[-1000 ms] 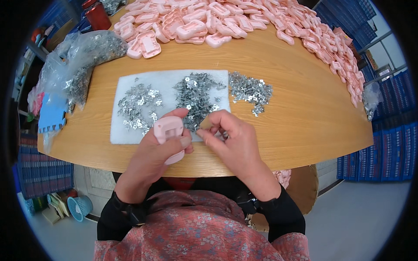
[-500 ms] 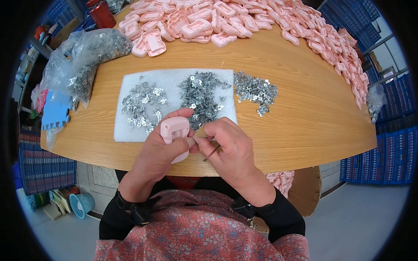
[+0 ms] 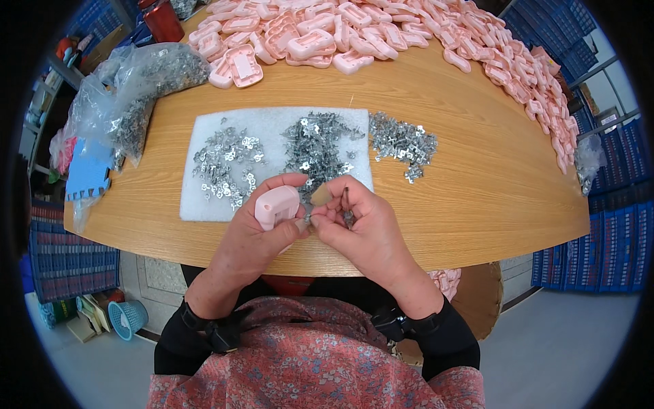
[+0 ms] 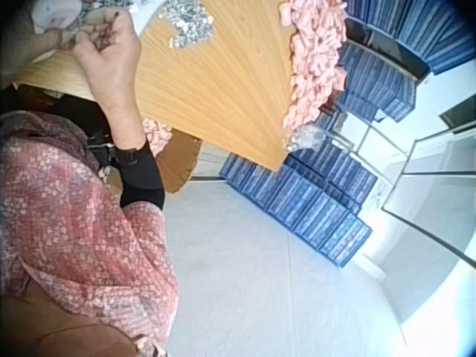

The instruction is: The person sits at a table and repeatedly picks up pink plastic housings and small metal components. They insert the metal pieces into the housings by hand, then place the assembled units into a cardboard box.

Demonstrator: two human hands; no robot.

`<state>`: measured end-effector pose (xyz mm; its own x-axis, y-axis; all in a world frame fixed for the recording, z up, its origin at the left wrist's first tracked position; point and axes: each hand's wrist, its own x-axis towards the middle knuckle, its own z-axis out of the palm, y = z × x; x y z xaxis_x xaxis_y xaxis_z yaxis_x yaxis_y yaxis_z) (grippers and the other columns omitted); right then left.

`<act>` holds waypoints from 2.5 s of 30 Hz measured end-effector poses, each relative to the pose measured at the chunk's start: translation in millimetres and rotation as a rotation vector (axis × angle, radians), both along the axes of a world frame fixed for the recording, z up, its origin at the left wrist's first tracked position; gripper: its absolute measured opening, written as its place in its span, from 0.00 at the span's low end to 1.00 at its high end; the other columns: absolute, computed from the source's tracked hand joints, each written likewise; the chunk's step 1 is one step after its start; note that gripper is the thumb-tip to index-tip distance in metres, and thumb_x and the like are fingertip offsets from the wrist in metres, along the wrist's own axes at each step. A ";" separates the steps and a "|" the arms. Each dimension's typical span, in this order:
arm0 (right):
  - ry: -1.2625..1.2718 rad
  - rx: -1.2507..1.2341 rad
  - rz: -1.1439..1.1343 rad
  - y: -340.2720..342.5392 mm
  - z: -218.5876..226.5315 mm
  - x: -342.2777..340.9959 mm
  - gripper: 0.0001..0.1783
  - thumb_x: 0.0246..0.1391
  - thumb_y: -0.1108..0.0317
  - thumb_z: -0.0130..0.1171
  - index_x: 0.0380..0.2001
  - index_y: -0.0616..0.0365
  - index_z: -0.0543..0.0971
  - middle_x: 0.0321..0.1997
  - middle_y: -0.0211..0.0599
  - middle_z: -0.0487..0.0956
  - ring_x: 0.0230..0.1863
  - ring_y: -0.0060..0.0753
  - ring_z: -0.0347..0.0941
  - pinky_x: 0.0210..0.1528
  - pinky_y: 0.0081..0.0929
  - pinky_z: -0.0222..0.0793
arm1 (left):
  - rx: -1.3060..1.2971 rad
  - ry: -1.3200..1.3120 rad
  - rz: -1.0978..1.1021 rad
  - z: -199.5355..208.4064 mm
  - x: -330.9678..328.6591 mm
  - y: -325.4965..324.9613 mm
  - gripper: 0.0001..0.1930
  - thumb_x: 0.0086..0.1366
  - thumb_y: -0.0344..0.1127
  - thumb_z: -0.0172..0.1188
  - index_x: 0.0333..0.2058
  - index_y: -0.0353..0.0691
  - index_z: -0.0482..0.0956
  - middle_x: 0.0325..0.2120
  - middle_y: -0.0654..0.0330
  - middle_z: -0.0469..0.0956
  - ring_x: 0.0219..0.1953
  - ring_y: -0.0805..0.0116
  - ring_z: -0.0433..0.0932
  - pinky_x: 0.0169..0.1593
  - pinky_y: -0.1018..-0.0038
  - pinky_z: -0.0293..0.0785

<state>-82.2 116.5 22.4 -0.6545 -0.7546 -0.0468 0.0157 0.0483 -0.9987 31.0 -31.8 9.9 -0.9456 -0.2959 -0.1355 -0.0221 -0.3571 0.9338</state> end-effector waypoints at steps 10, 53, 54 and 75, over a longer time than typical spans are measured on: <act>0.369 0.049 0.043 -11.1 17.4 7.2 0.08 0.55 0.79 0.61 0.38 0.60 0.75 0.38 0.33 0.80 0.37 0.21 0.78 0.34 0.21 0.77 | 0.739 -0.149 -0.177 -4.5 1.1 -9.6 0.33 0.75 0.60 0.26 0.59 0.39 0.66 0.32 0.53 0.80 0.28 0.58 0.82 0.41 0.54 0.83; -0.015 0.054 0.379 22.0 26.7 -11.3 0.13 0.53 0.79 0.63 0.41 0.58 0.75 0.40 0.28 0.78 0.41 0.16 0.74 0.47 0.19 0.69 | 0.273 -0.145 -0.566 19.7 2.1 -32.8 0.29 0.73 0.43 0.47 0.69 0.42 0.54 0.44 0.50 0.77 0.38 0.61 0.81 0.39 0.69 0.80; -0.028 0.033 0.342 21.8 27.7 -10.4 0.13 0.53 0.79 0.63 0.41 0.58 0.74 0.41 0.28 0.78 0.41 0.16 0.74 0.47 0.19 0.68 | 0.301 -0.150 -0.630 20.0 2.5 -34.2 0.30 0.73 0.43 0.47 0.70 0.44 0.52 0.43 0.50 0.76 0.37 0.61 0.81 0.37 0.70 0.80; 0.861 0.197 -0.122 2.3 5.3 16.2 0.14 0.46 0.79 0.67 0.37 0.58 0.77 0.33 0.37 0.75 0.36 0.38 0.76 0.35 0.30 0.75 | 0.580 -0.176 -0.304 -3.1 5.1 -3.4 0.27 0.75 0.42 0.40 0.70 0.48 0.50 0.44 0.55 0.75 0.34 0.60 0.80 0.36 0.63 0.83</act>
